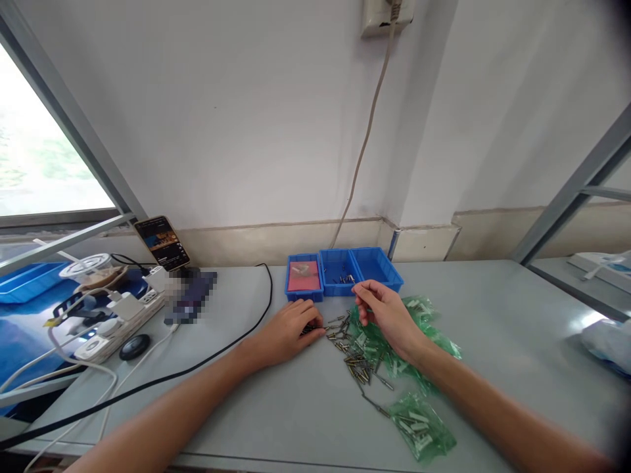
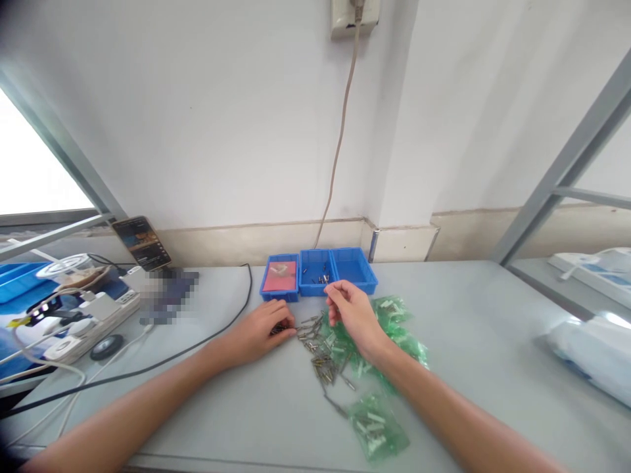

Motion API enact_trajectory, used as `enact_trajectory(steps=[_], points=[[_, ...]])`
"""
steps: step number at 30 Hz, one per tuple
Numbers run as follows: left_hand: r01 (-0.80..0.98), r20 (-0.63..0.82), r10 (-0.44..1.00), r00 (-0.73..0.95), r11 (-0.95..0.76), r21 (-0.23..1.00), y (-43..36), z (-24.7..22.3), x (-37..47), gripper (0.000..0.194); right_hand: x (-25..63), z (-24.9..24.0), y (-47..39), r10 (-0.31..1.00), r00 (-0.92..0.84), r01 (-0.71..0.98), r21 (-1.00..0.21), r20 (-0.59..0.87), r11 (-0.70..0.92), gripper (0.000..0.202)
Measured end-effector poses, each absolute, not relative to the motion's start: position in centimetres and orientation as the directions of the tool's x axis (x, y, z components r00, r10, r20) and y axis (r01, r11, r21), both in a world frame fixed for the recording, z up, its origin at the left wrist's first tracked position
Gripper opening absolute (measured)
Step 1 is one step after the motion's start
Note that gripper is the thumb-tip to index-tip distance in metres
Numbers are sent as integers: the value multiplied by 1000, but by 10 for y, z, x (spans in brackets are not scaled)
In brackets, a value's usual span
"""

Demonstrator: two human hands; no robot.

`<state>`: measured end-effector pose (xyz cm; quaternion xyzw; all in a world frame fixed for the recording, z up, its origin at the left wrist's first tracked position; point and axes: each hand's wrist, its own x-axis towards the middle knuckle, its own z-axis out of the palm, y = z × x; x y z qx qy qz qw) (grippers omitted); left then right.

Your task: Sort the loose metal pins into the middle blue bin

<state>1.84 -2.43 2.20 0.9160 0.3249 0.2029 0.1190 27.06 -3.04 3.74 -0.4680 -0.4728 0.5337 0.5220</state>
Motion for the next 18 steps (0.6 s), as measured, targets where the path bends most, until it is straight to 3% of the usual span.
enact_trajectory(steps=[18], points=[[553, 299, 650, 698, -755, 352, -25, 23, 19, 17, 272, 35, -26, 1000, -19, -175, -984, -21, -24, 33]])
